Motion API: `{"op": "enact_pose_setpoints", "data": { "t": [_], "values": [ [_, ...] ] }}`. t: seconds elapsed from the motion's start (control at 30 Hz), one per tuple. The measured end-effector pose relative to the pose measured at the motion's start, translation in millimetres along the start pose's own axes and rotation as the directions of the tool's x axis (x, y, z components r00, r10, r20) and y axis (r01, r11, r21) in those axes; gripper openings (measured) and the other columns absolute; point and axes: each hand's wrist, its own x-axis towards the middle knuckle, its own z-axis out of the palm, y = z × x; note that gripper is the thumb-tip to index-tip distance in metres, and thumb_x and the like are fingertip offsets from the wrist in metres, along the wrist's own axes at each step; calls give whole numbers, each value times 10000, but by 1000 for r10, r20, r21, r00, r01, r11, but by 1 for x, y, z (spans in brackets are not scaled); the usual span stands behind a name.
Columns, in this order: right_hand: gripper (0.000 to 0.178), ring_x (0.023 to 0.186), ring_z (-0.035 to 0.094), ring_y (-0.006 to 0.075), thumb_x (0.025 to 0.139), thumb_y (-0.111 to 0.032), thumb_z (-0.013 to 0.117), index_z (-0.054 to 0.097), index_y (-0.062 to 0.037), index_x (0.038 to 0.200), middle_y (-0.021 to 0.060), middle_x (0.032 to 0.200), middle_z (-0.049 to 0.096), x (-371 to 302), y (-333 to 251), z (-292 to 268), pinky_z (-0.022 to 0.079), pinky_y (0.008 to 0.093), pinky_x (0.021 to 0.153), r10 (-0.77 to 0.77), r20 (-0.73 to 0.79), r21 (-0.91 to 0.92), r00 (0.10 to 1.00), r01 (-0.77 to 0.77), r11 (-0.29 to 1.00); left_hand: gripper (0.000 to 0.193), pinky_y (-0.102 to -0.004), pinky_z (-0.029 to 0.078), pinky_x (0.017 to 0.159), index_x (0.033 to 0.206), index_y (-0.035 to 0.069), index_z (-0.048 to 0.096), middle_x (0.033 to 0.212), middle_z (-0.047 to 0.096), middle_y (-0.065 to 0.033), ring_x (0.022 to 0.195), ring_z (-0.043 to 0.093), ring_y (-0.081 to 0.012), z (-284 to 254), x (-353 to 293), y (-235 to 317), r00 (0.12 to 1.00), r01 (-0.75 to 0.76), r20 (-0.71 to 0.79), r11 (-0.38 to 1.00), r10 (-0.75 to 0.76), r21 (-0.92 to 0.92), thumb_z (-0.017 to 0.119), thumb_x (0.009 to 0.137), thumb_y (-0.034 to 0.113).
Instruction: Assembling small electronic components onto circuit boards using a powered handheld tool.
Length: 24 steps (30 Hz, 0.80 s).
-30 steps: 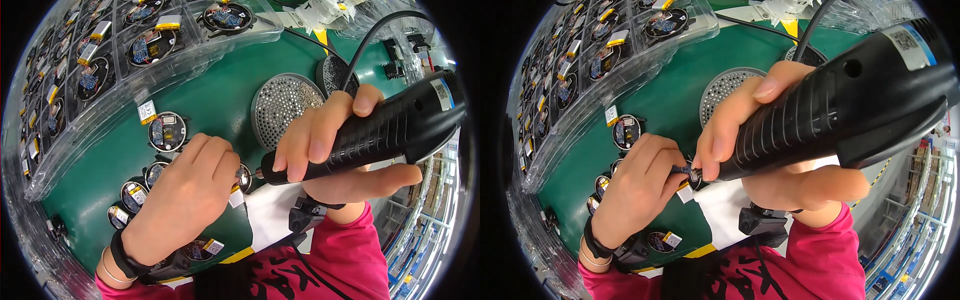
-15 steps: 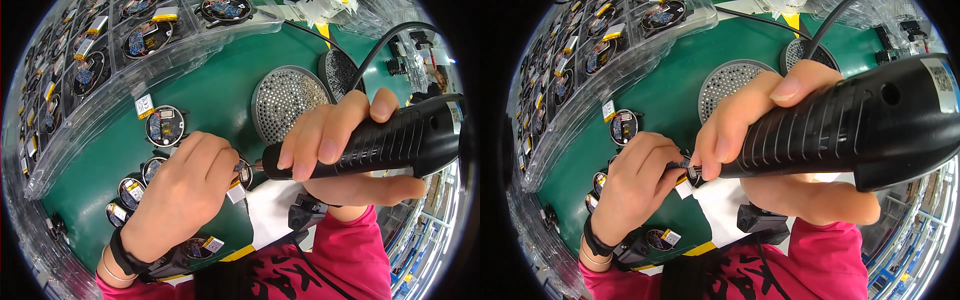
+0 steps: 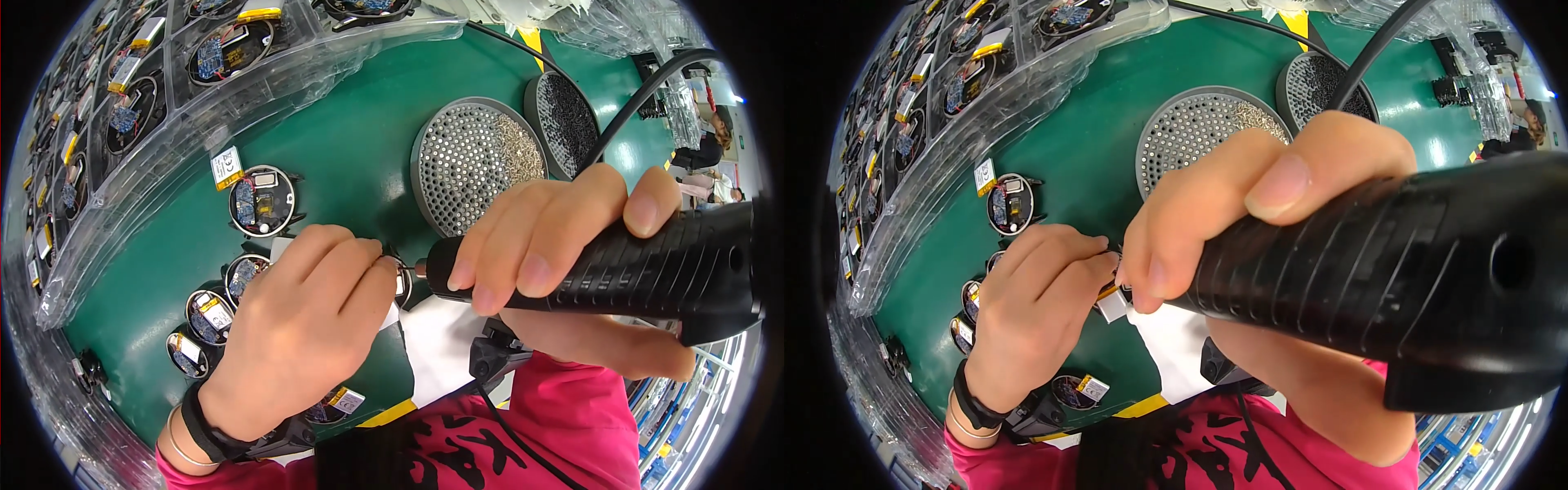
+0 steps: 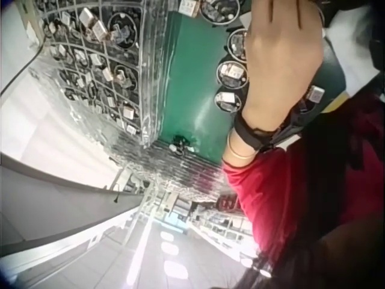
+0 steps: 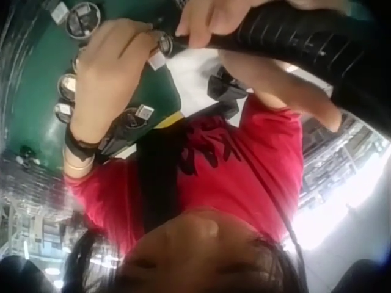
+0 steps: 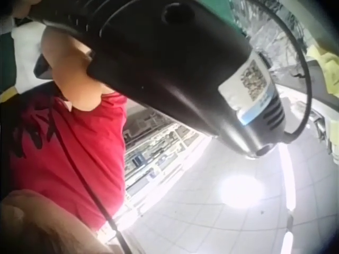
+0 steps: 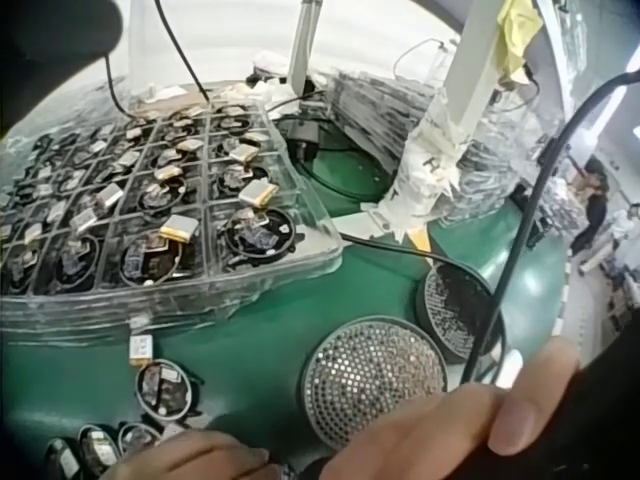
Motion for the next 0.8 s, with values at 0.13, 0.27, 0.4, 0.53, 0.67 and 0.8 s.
{"op": "enact_pose_setpoints", "data": {
  "t": [0.13,0.27,0.4,0.53,0.67,0.8],
  "values": [
    [799,501,602,225,804,-676,622,334,-53,1213,127,841,567,-1,0,-2,553,370,451,4,1,7,1000,-4,1000,269,-366,535,692,897,-38,655,933,632,-134,849,625,-302,-1,-1,9,999,52,4,999,-52,-5,693,632,-6],
    [801,501,603,225,807,-676,618,333,-47,1213,128,841,567,0,1,-3,553,368,452,5,-1,6,1000,-5,1000,296,-345,542,663,913,-49,663,957,621,-141,857,630,-307,-2,-3,8,999,17,43,999,-19,50,689,625,15],
    [803,500,604,225,811,-676,615,332,-41,1212,129,841,568,3,1,-4,554,366,453,11,-3,4,1000,-11,1000,141,-268,511,551,812,-43,656,941,606,-96,867,618,-222,2,-4,2,993,-114,-3,982,116,150,677,693,30],
    [805,499,605,225,814,-675,611,331,-34,1212,130,842,568,4,1,-4,554,364,454,16,0,1,1000,-16,1000,96,-272,506,541,759,-51,642,947,594,-99,861,613,-227,-1,-5,4,993,-116,16,986,115,123,672,696,15],
    [807,498,606,225,817,-675,607,330,-28,1212,132,842,569,4,2,-5,554,362,455,28,1,10,1000,-28,1000,90,-272,507,537,737,-51,628,955,587,-97,856,609,-237,2,-8,1,982,-189,7,963,191,192,669,693,16],
    [809,497,607,226,820,-675,603,329,-22,1212,133,842,569,6,1,-6,554,360,455,31,2,10,1000,-31,999,112,-273,512,537,753,-47,633,974,584,-93,866,604,-242,0,-6,0,994,-104,25,991,102,80,679,689,32]
  ]
}}
